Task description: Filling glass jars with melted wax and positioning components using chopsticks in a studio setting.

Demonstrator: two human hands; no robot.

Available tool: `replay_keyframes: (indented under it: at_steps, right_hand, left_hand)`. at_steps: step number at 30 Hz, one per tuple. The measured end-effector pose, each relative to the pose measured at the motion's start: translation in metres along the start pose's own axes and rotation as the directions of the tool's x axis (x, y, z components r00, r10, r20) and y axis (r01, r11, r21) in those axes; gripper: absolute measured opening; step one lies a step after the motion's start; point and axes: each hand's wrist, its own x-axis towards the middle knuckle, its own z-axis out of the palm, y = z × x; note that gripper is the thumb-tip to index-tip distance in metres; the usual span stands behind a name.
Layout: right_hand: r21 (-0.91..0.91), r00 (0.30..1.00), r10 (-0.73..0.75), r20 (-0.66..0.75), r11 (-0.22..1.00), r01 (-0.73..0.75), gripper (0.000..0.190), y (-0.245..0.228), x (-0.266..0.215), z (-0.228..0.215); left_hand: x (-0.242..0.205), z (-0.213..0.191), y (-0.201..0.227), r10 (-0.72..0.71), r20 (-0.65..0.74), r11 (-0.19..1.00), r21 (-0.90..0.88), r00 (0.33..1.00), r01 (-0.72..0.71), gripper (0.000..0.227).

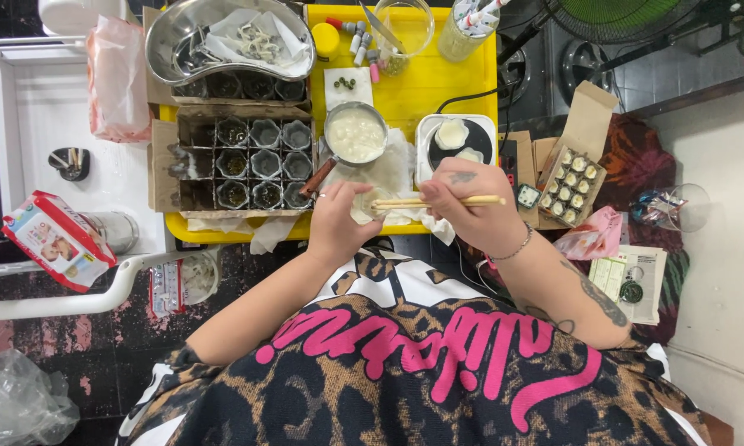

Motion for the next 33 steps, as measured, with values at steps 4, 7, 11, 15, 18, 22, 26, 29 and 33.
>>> replay_keyframes:
  at_steps: [4,7,11,15,18,22,26,29,33]
  right_hand:
    - [0.006,0.998,-0.061,-0.004,0.998,0.061,0.028,0.002,0.005,0.003]
    - [0.121,0.991,-0.099,-0.087,0.987,0.109,0.028,0.015,0.014,0.013]
    - [0.283,0.984,-0.072,-0.161,0.952,0.116,0.033,0.042,0.029,0.021]
    - [0.359,0.984,-0.052,-0.17,0.927,0.111,0.039,0.067,0.049,0.029]
    - [0.411,0.987,0.016,-0.158,0.91,0.052,0.041,0.077,0.062,0.034]
    - [0.545,0.976,0.093,-0.198,0.838,0.031,0.042,0.1,0.07,0.046]
    - [0.469,0.967,0.111,-0.227,0.883,0.008,0.037,0.091,0.072,0.051]
    - [0.334,0.967,0.076,-0.245,0.943,0.011,0.034,0.079,0.071,0.05]
    - [0.11,0.96,-0.004,-0.28,0.993,0.036,0.034,0.067,0.071,0.049]
  left_hand:
    - [0.021,-0.02,0.004,-0.042,0.012,0.999,0.01,0.999,0.042,0.047]
    - [0.043,-0.036,-0.003,-0.055,0.102,0.996,0.074,0.993,0.048,0.047]
    - [0.078,-0.052,-0.014,0.004,0.191,0.971,0.236,0.982,-0.05,0.052]
    - [0.112,-0.058,-0.025,-0.082,0.359,0.923,0.378,0.93,-0.064,0.05]
    - [0.138,-0.06,-0.019,-0.111,0.483,0.843,0.509,0.869,-0.175,0.046]
    - [0.156,-0.052,-0.032,-0.141,0.562,0.775,0.575,0.815,-0.262,0.038]
    - [0.164,-0.044,-0.042,-0.143,0.601,0.765,0.571,0.786,-0.297,0.037]
    - [0.166,-0.036,-0.045,-0.162,0.611,0.755,0.582,0.775,-0.302,0.036]
    - [0.17,-0.031,-0.04,-0.24,0.627,0.735,0.616,0.742,-0.283,0.04]
